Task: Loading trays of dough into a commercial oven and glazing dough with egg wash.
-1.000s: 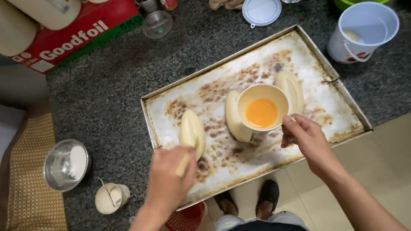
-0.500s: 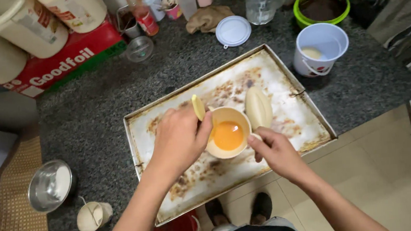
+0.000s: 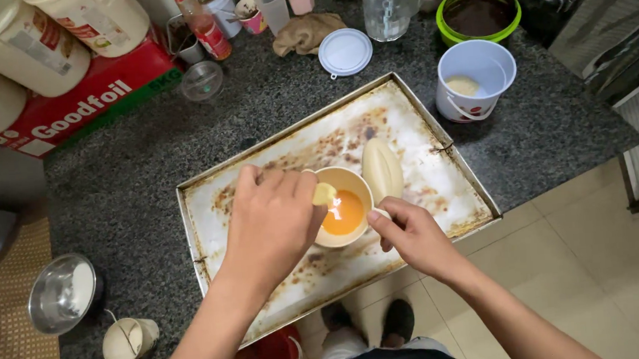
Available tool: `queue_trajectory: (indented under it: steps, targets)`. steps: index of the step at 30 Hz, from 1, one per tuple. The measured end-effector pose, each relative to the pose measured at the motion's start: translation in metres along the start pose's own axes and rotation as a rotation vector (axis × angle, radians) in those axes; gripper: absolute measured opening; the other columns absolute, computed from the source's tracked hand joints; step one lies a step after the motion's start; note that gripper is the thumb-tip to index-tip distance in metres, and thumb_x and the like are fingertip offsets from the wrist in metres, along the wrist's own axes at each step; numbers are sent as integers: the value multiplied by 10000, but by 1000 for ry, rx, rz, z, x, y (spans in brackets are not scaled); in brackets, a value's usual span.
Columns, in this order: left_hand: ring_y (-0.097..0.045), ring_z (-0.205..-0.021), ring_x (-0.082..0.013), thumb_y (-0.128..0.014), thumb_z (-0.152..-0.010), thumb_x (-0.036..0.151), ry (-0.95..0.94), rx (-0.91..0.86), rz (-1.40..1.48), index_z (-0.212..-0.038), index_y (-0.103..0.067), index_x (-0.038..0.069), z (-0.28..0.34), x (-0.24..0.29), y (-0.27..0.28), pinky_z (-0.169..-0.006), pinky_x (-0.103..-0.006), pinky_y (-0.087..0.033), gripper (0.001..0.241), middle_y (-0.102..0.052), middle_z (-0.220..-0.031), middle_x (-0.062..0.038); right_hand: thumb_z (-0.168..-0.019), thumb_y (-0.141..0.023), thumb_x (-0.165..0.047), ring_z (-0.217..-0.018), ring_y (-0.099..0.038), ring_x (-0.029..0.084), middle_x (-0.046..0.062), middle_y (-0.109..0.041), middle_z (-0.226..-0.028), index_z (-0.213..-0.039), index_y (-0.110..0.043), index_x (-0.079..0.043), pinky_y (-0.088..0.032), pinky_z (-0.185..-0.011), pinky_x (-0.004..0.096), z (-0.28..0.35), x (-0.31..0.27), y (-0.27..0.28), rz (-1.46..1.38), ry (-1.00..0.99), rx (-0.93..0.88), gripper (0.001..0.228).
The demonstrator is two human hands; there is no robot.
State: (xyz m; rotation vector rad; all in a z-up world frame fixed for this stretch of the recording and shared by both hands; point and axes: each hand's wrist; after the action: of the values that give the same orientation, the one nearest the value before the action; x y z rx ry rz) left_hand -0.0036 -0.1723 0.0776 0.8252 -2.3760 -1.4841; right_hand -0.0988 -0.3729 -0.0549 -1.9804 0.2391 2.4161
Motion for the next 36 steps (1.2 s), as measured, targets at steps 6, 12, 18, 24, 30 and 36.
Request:
queue_trajectory:
  steps: [6, 12, 18, 24, 30, 36]
  targets:
    - [-613, -715, -267, -603, -891, 226, -117, 110, -34, -866, -615, 107, -6, -12, -8, -773, -426, -447, 122, -564, -709, -67, -1007, -653, -281, -549, -674, 226, 143, -662, -512, -748, -699, -49, -529, -623, 326, -12, 14, 4, -2, 12, 46, 351]
    - [-704, -912, -363, -548, -1054, 221, 373, 66, 364, -998, -700, 73, 1, -45, -49, -854, -457, -461, 219, -753, -954, -122, -1023, -625, -261, -580, -621, 249, 191, -648, -543, -827, -692, -13, -511, -620, 361, -2, 23, 31, 18, -79, 213, 323]
    - [-725, -841, -300, -681, -896, 259, 133, -292, 254, -838, -743, 190, 5, -48, -156, -842, -414, -504, 109, -713, -799, -54, -1087, -598, -238, -575, -660, 214, 115, -616, -591, -803, -606, -67, -543, -608, 325, 9, 51, 57, -123, -75, 451, 332]
    - [-682, -733, -245, -664, -807, 160, -282, -270, -109, -798, -783, 228, 39, -25, -202, -798, -460, -466, 138, -709, -751, -25, -1108, -583, -220, -622, -633, 190, 52, -533, -718, -857, -577, -59, -593, -620, 339, 16, 45, 59, -253, -91, 546, 298]
    - [-636, -763, -104, -789, -897, 265, -892, -707, -176, -962, -788, 167, 108, 32, -123, -876, -286, -442, 118, -730, -884, -18, -1086, -546, -222, -672, -545, 145, 56, -560, -749, -865, -612, -15, -517, -642, 307, 19, 51, 65, -304, -141, 473, 310]
    - [-618, -693, -317, -642, -809, 51, -478, -201, 73, -831, -691, 62, 37, -32, -181, -710, -483, -477, 55, -622, -730, -117, -1106, -607, -262, -621, -641, 204, 63, -527, -728, -855, -605, -48, -588, -628, 342, 18, 57, 58, -290, -144, 550, 330]
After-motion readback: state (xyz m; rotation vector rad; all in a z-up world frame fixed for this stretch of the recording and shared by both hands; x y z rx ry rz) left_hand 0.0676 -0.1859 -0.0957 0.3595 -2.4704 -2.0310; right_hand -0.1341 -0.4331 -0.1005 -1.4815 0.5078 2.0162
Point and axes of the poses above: each hand's wrist, its own z-axis away from the middle knuckle, its own y-axis out of the back of the hand, x = y × z
